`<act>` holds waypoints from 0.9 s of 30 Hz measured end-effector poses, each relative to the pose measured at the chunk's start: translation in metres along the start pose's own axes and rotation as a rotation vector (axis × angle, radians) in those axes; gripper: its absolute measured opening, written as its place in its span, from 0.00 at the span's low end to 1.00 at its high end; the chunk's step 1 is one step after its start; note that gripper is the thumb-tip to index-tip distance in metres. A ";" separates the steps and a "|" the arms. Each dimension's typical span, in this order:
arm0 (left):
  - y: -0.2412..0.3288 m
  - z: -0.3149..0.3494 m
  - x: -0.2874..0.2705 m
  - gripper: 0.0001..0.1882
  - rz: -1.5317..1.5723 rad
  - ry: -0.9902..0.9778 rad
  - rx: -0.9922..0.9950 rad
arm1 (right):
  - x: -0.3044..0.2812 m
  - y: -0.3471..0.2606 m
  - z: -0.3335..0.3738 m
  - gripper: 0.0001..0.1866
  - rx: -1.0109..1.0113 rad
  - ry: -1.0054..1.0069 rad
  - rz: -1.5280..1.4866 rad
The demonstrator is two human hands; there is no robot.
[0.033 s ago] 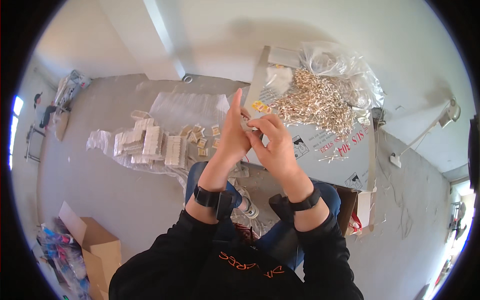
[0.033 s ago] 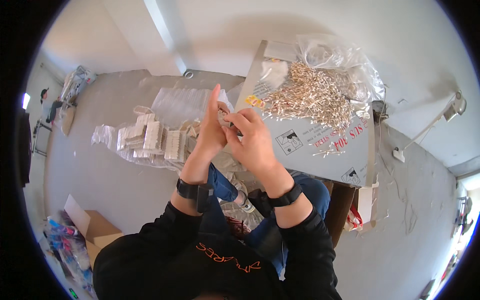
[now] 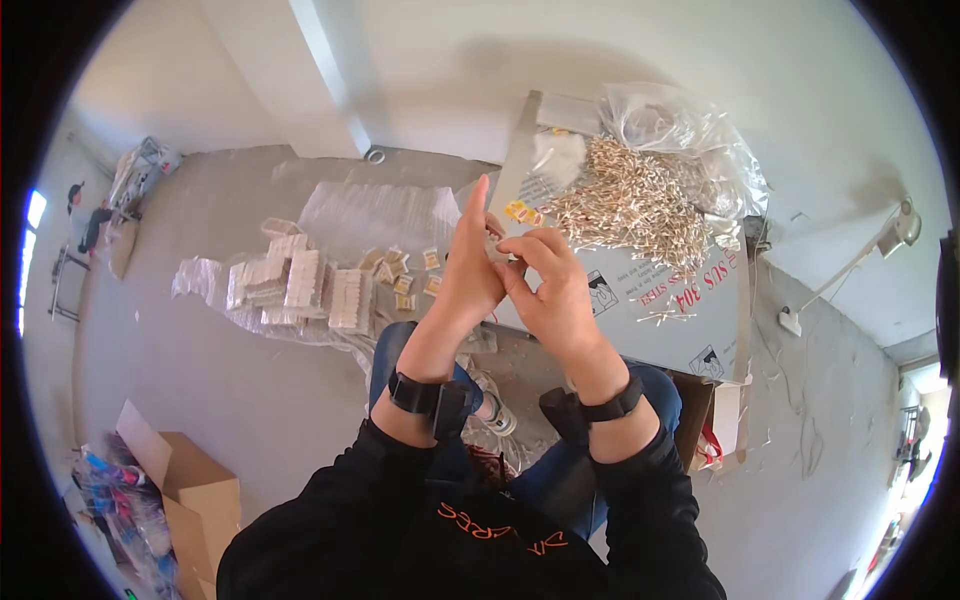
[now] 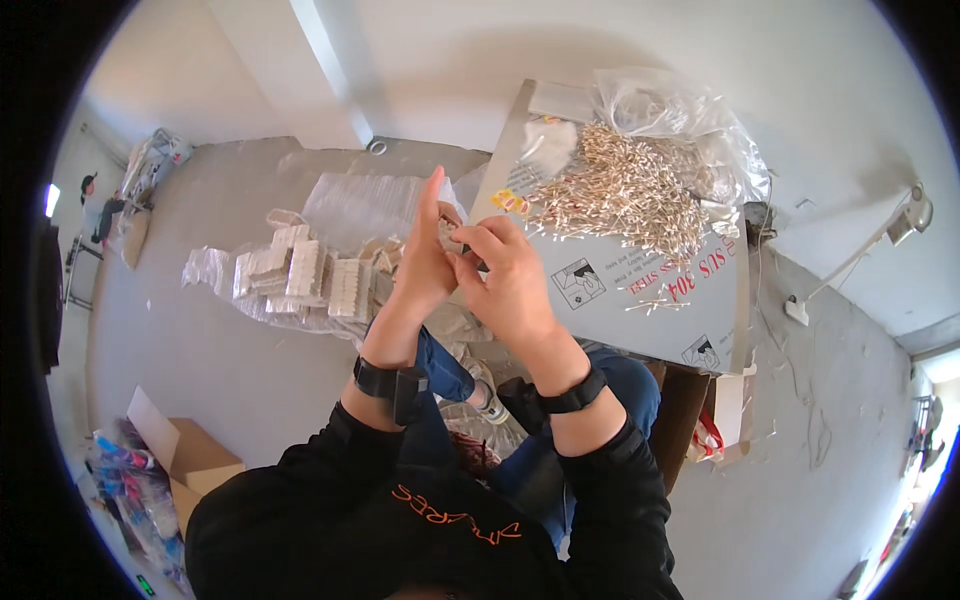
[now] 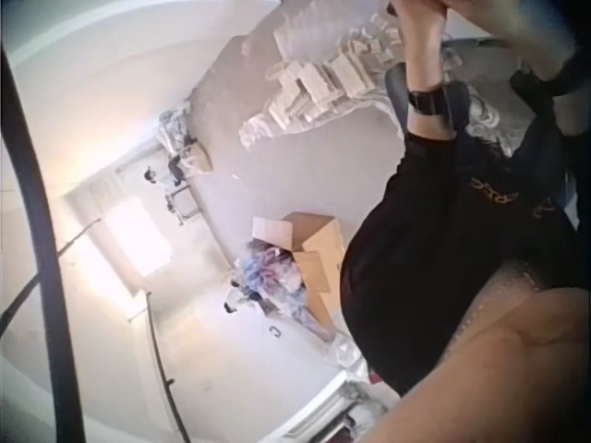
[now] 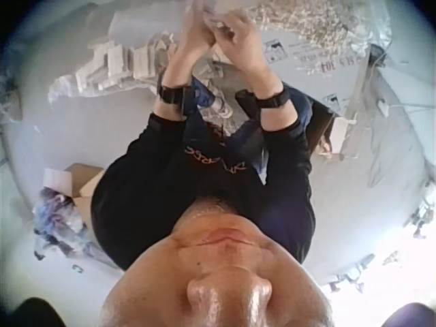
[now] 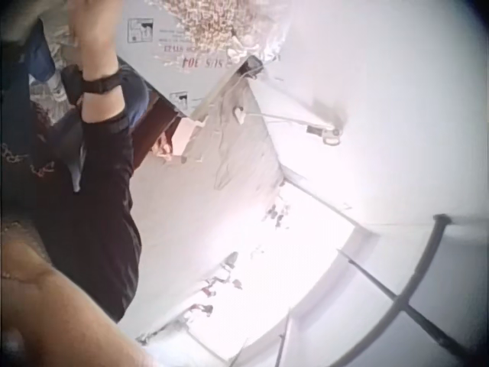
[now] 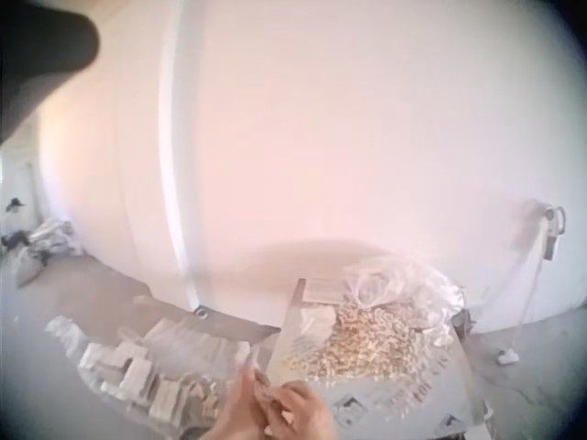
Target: The person gathers cotton swabs into a bundle, aligns them on a metal surface, and slides the bundle into a small plastic bag before repeating the process.
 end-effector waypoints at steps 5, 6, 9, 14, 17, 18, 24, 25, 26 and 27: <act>0.012 0.007 0.004 0.50 0.228 -0.117 -0.222 | -0.011 0.011 -0.001 0.05 0.022 0.006 -0.050; 0.012 0.009 0.005 0.50 0.231 -0.118 -0.222 | -0.016 0.016 -0.002 0.04 0.073 0.028 -0.080; 0.004 0.013 0.009 0.43 0.713 -0.138 -0.322 | -0.020 0.033 -0.002 0.03 0.197 0.022 -0.182; -0.003 0.018 0.018 0.17 0.855 -0.218 -0.523 | -0.025 0.038 -0.001 0.03 0.233 0.004 -0.206; -0.002 0.016 0.018 0.12 0.885 -0.185 -0.496 | -0.023 0.039 0.000 0.03 0.301 0.075 -0.311; -0.001 0.017 0.020 0.12 0.884 -0.186 -0.495 | -0.024 0.042 0.001 0.03 0.353 0.136 -0.415; -0.002 0.016 0.019 0.09 0.879 -0.113 -0.436 | -0.021 0.048 0.002 0.03 0.401 0.052 -0.413; -0.005 0.017 0.019 0.08 0.874 -0.091 -0.449 | -0.019 0.048 0.002 0.03 0.398 0.050 -0.410; -0.007 0.017 0.022 0.07 0.863 -0.076 -0.463 | -0.021 0.050 0.002 0.03 0.362 0.069 -0.347; -0.006 0.017 0.025 0.07 0.861 -0.080 -0.461 | -0.024 0.052 0.002 0.03 0.326 0.088 -0.282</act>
Point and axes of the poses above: each hand's wrist, its own z-axis away from the middle knuckle, its own x-axis out of the palm, y = z × x, the point moved 8 cm from there along -z, towards the middle knuckle, and after that the axes turned 5 degrees about y, right-handed, at the moved point
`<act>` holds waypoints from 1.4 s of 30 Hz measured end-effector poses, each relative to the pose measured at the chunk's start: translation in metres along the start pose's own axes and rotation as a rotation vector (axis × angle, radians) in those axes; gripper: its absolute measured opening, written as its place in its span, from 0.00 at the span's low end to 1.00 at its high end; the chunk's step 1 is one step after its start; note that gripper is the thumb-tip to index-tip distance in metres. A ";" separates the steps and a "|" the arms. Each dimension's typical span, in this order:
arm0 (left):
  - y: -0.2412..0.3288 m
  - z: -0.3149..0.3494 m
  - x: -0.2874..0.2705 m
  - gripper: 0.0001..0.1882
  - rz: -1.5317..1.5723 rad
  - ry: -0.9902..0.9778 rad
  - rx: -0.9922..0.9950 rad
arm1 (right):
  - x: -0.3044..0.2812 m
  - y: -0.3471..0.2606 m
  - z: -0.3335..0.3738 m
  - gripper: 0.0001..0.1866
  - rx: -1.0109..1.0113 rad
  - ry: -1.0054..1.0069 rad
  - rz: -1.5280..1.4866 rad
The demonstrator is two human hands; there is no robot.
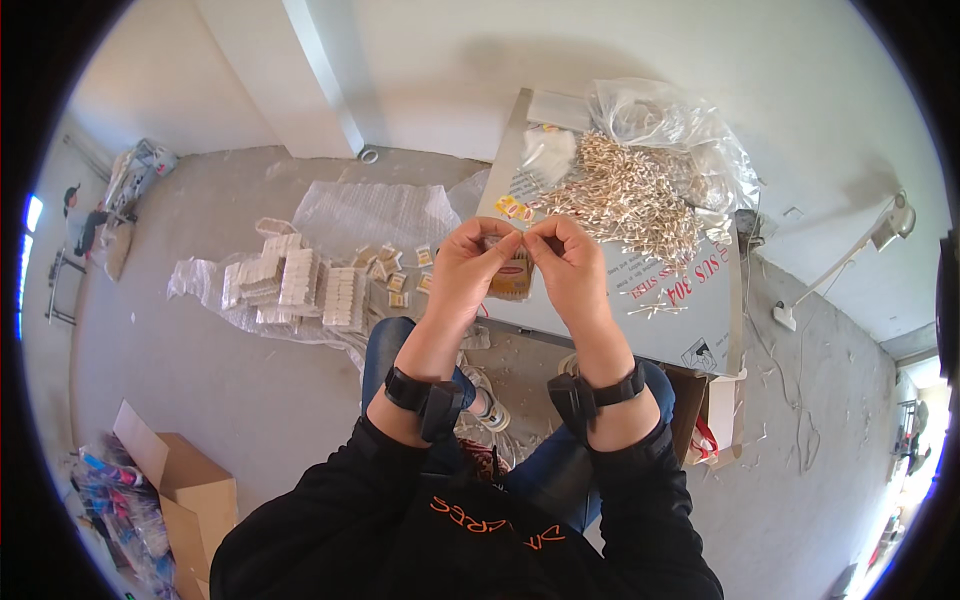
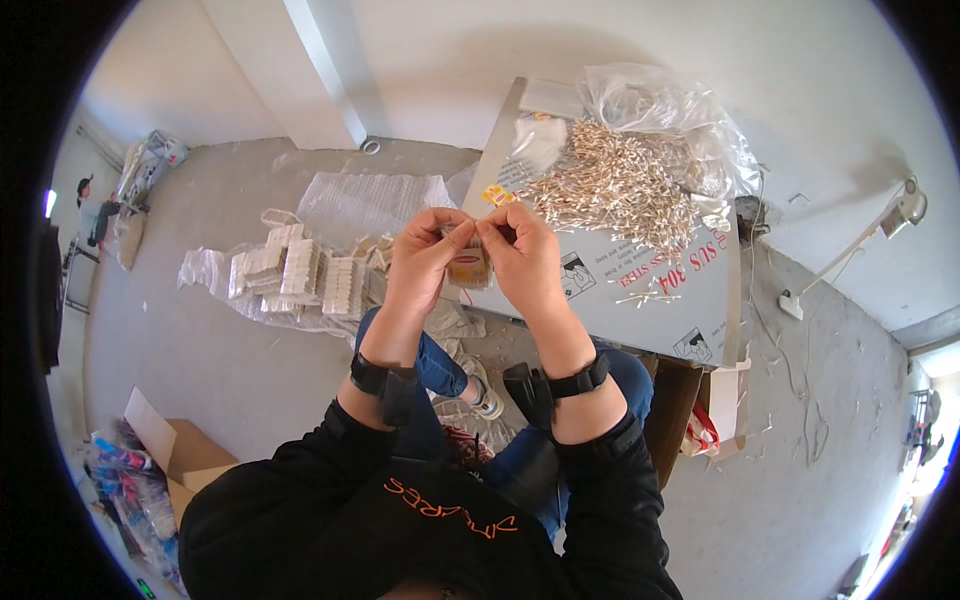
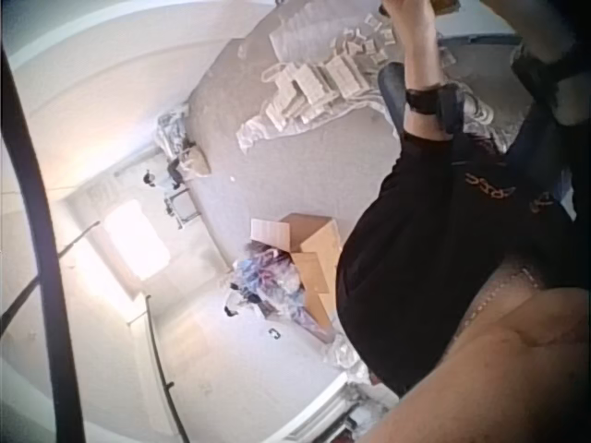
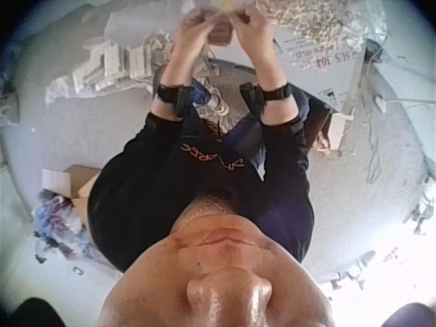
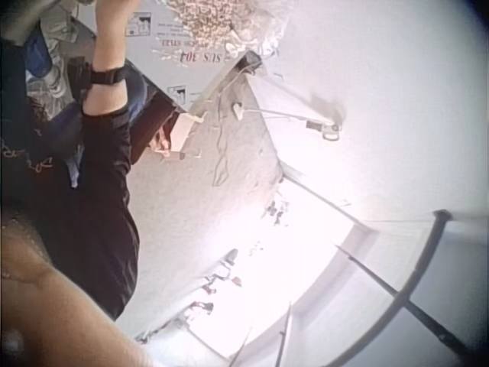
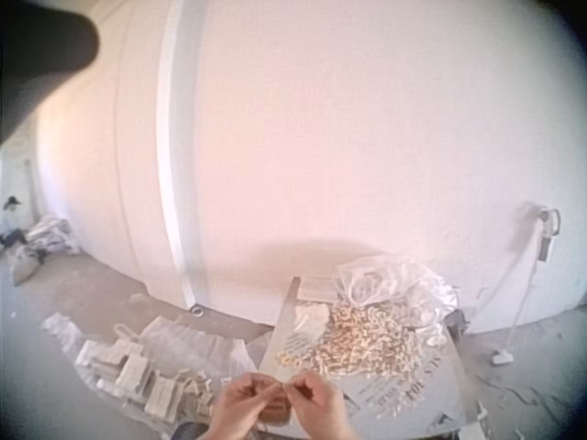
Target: The person gathers cotton swabs into a bundle, aligns them on a metal surface, and slides the bundle into a small plastic bag before repeating the process.
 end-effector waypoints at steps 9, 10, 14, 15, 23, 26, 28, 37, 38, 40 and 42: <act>-0.021 -0.009 -0.012 0.07 0.002 0.109 -0.038 | -0.006 0.005 -0.006 0.03 -0.054 0.095 0.068; -0.020 -0.008 -0.013 0.07 -0.009 0.136 -0.005 | -0.008 0.006 -0.006 0.03 -0.055 0.101 0.070; -0.001 -0.005 -0.012 0.07 -0.098 0.200 0.175 | -0.009 0.005 -0.006 0.03 0.034 0.069 0.054; 0.000 -0.005 -0.013 0.07 -0.098 0.199 0.175 | -0.008 0.004 -0.006 0.04 0.042 0.040 0.029; -0.004 -0.007 -0.014 0.09 -0.042 0.109 0.049 | -0.018 -0.004 -0.007 0.03 -0.032 0.030 0.069; 0.001 -0.006 -0.014 0.09 -0.048 0.107 0.074 | -0.017 -0.003 -0.007 0.03 0.025 0.011 0.063; 0.003 -0.004 -0.015 0.09 -0.070 0.111 0.086 | -0.015 -0.001 -0.006 0.03 0.050 -0.006 0.059; 0.013 0.003 -0.001 0.06 -0.223 0.069 0.120 | -0.013 -0.020 -0.003 0.05 -0.183 -0.009 0.186; 0.014 0.004 0.001 0.05 -0.292 0.059 0.125 | -0.011 -0.024 -0.002 0.05 -0.226 -0.015 0.214; 0.015 0.002 -0.001 0.04 -0.324 0.064 0.192 | -0.007 -0.026 -0.001 0.05 -0.269 -0.017 0.243; 0.018 0.001 0.000 0.04 -0.354 0.065 0.260 | -0.005 -0.026 -0.001 0.04 -0.297 -0.024 0.270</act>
Point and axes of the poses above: each hand's wrist, its own z-axis away from the middle knuckle, its own x-axis out of the palm, y = z × x, the point moved 8 cm from there along -z, towards the middle knuckle, and after that the axes turned 5 degrees about y, right-handed, at the moved point
